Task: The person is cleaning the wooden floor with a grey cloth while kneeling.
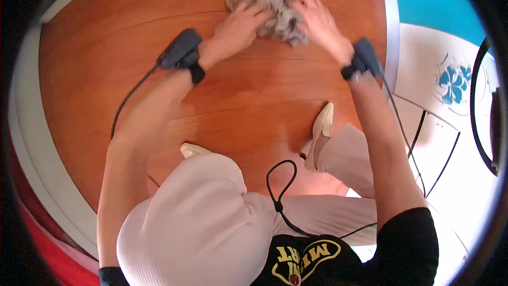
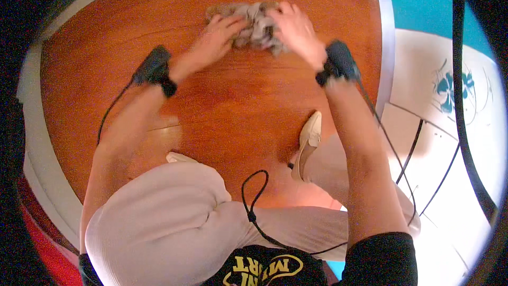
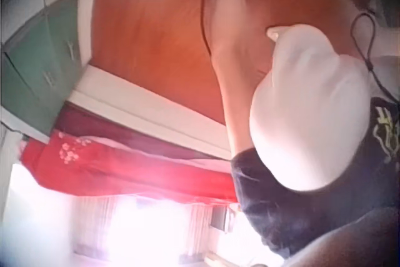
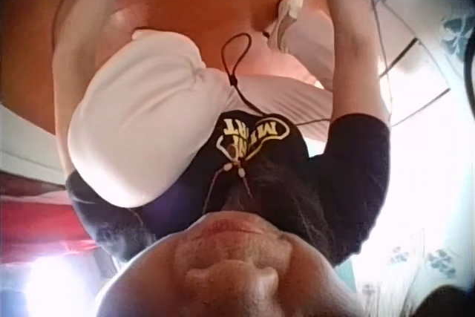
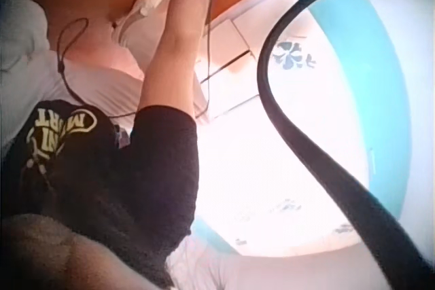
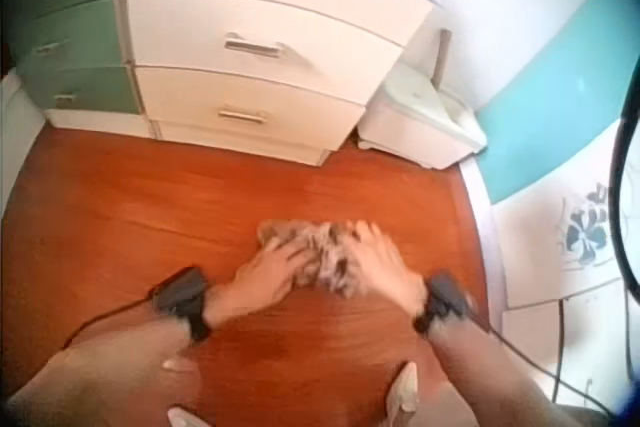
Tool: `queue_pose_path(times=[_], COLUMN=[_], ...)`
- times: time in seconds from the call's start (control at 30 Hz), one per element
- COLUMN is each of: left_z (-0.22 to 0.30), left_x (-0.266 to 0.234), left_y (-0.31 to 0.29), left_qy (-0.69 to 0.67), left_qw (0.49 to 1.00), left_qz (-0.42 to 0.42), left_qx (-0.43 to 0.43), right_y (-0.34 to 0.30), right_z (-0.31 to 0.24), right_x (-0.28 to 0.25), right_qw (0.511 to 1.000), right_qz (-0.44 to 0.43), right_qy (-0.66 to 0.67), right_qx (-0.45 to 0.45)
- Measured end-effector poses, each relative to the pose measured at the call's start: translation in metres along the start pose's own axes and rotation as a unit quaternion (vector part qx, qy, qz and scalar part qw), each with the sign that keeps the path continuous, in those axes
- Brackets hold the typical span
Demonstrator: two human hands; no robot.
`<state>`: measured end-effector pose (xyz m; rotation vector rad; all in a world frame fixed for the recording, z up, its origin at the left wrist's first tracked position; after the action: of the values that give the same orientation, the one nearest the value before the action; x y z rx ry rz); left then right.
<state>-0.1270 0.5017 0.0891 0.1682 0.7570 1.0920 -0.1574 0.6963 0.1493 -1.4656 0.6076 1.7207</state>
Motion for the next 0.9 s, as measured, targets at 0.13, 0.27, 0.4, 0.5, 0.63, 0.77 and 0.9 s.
queue_pose_path(times=[0.13,0.27,0.4,0.5,0.63,0.77,0.9], left_z=[-0.019,0.028,0.083,0.118,0.138,0.155,0.118], left_x=[0.058,0.099,0.138,0.144,0.129,0.116,0.081], left_y=[-0.001,-0.027,-0.074,-0.103,-0.159,-0.211,-0.152], left_qy=[0.059,0.001,-0.091,-0.159,-0.292,-0.373,-0.402], left_qw=[0.994,0.973,0.938,0.943,0.861,0.773,0.84], left_qz=[-0.079,-0.23,-0.333,-0.27,-0.413,-0.511,-0.358], left_qx=[0.036,-0.006,0.038,0.108,0.047,-0.036,-0.069], right_y=[-0.036,-0.129,-0.214,-0.272,-0.307,-0.269,-0.194], right_z=[0.025,0.001,-0.043,-0.088,-0.204,-0.2,-0.158], right_x=[0.058,0.062,0.063,0.088,0.066,0.025,0.051], right_qw=[0.996,0.971,0.942,0.941,0.914,0.804,0.887], right_qz=[-0.014,-0.144,-0.276,-0.321,-0.339,-0.525,-0.374], right_qy=[0.04,0.098,0.09,-0.101,-0.024,0.273,0.248], right_qx=[0.073,0.164,0.169,0.023,0.222,0.059,-0.109])
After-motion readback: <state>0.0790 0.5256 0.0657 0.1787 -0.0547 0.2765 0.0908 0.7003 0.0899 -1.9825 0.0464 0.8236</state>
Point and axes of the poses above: each hand's wrist, its own y-axis towards the middle knuckle, its own x-axis out of the palm, z = x × y, the point moved 3 cm from there along y, towards the middle knuckle, and after that the axes turned 13 degrees about -y, right-handed, at the moved point
